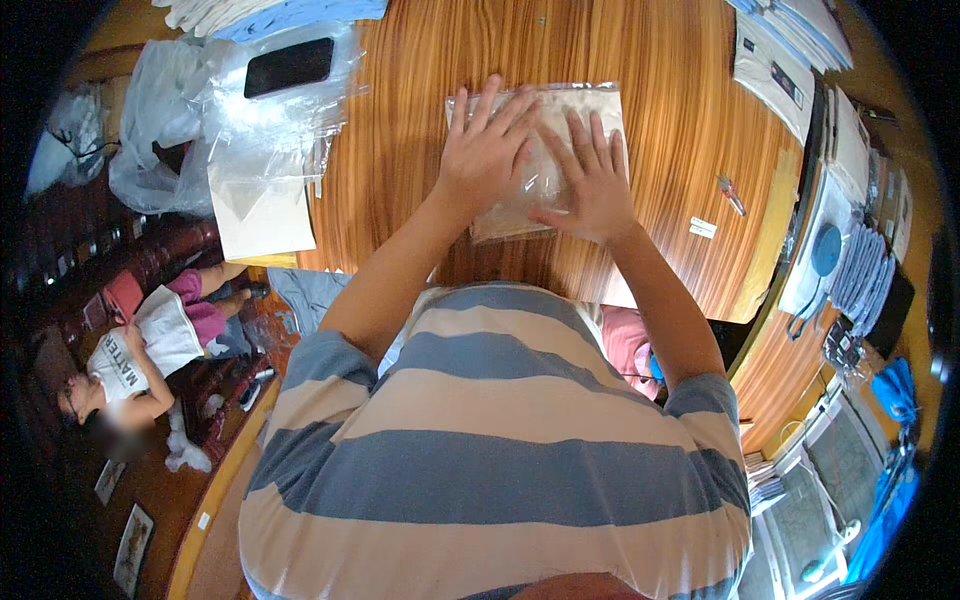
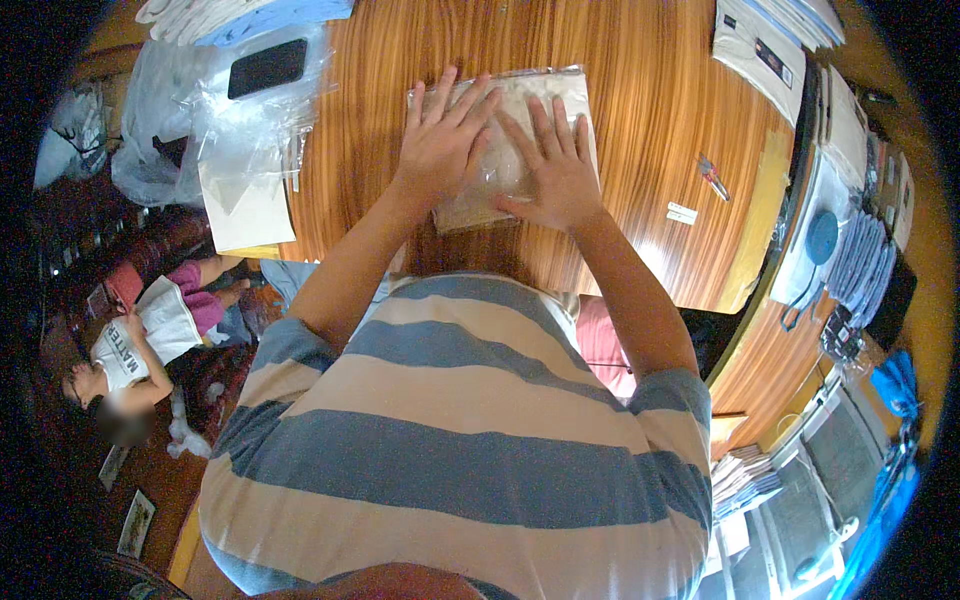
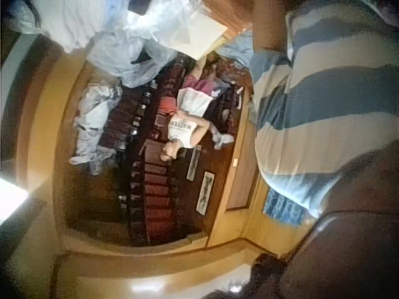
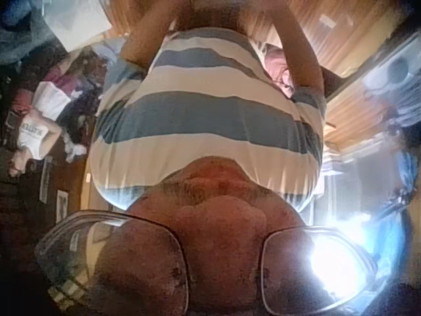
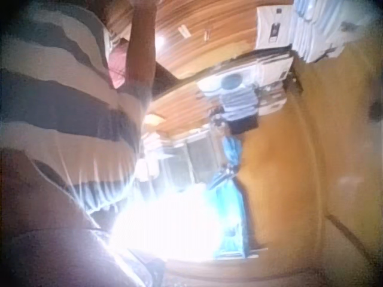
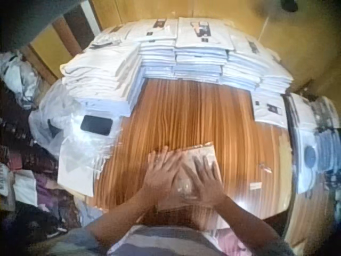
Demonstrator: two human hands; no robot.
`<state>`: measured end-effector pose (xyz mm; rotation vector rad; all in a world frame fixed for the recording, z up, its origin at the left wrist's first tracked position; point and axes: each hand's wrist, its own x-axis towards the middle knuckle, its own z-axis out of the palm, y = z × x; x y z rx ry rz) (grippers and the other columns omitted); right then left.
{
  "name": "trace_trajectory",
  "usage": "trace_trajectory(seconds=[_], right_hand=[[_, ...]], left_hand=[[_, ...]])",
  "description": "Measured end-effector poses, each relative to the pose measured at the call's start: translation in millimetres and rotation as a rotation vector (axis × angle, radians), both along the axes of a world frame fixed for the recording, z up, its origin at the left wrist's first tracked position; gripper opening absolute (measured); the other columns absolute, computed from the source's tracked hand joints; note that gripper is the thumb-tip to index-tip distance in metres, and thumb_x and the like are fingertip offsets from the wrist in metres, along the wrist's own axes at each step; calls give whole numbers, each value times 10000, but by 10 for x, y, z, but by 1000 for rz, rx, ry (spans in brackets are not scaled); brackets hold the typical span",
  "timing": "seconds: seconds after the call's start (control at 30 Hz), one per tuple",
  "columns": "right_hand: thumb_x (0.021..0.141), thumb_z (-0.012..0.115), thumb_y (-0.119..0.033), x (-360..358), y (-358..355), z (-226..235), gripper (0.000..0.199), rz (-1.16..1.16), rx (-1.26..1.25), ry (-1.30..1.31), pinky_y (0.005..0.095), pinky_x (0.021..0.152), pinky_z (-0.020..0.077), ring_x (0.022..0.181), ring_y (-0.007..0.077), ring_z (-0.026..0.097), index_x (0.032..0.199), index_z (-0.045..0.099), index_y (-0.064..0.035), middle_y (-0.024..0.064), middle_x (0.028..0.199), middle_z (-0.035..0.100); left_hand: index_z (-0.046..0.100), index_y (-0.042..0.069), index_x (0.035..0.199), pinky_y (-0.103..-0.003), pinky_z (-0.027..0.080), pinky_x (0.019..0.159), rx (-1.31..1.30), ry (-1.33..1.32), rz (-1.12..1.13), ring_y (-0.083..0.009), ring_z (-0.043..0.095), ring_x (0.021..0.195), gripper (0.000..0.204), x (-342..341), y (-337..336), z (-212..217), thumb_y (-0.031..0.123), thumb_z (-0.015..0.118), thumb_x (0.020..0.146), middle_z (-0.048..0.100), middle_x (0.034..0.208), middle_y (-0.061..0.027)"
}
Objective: The person places folded shirts into plastic bags, seals the bags by hand, and stacks the packaged shirts on a wooden table.
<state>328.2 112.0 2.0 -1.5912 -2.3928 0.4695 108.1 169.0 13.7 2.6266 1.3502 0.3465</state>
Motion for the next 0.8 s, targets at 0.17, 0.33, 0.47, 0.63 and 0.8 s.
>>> trace_trajectory(seconds=[0.17,0.33,0.47,0.63,0.8], right_hand=[[607,828,-738,-207,-170,12,1306,-30,-8,-154,702,1218,138,1563,511,121,1653,260,-200,226,1720,120],[562,964,-490,-444,-76,64,1377,-31,-139,-25,645,1227,223,1566,484,154,1649,222,-85,249,1694,211],[822,886,-238,-99,-870,98,880,-581,165,411,433,1192,330,1378,290,474,1502,414,60,181,1435,555],[877,856,-215,169,-1029,-183,589,-964,-378,826,299,956,474,1096,185,621,1324,610,78,101,1169,703],[948,773,-110,48,-1031,173,413,-861,-306,1027,390,1007,503,1201,218,601,1269,634,108,176,1329,655]], left_hand=[[446,246,1582,-642,150,1246,-9,-124,-100,-420,265,1542,602,-123,196,-478,387,560,1007,336,1687,-10],[428,234,1588,-614,142,1256,75,-299,35,-432,253,1546,632,-455,318,-716,443,569,1008,288,1682,-193],[462,-24,1444,-482,505,1014,-697,-790,451,-365,608,1190,772,-622,-606,-253,433,771,904,601,1318,-232],[642,-59,1240,-437,526,946,-1106,-795,365,-304,669,1097,537,-867,-679,-155,295,796,867,691,1141,-229],[652,3,1291,-482,483,1010,-650,-815,83,-332,630,1194,498,-942,-338,-206,327,728,920,639,1309,-198]])
